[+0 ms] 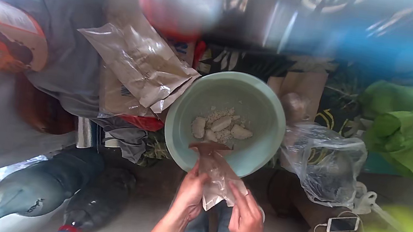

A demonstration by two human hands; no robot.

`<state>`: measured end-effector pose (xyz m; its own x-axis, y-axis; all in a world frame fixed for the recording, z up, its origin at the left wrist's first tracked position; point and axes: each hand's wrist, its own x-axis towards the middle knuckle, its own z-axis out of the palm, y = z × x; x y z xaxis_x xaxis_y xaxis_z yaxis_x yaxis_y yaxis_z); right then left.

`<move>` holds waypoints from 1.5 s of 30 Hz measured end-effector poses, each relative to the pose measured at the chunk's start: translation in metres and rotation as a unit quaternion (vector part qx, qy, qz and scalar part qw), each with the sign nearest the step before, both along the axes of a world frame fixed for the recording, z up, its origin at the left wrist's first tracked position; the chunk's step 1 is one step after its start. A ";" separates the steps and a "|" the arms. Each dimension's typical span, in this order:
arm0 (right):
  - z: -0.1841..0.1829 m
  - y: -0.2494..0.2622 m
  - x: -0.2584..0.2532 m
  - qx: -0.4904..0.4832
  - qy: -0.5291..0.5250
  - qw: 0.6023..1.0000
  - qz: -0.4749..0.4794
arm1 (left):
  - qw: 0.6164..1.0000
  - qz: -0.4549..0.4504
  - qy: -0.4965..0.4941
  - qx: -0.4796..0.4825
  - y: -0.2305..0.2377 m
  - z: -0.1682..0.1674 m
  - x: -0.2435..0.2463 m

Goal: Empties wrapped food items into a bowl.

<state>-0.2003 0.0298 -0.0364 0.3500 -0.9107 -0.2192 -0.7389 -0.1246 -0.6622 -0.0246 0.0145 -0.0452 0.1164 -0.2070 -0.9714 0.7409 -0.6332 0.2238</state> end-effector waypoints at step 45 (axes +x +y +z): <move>-0.019 -0.025 0.079 0.070 -0.208 0.966 0.137 | 0.977 0.127 0.056 -0.160 0.017 0.028 0.039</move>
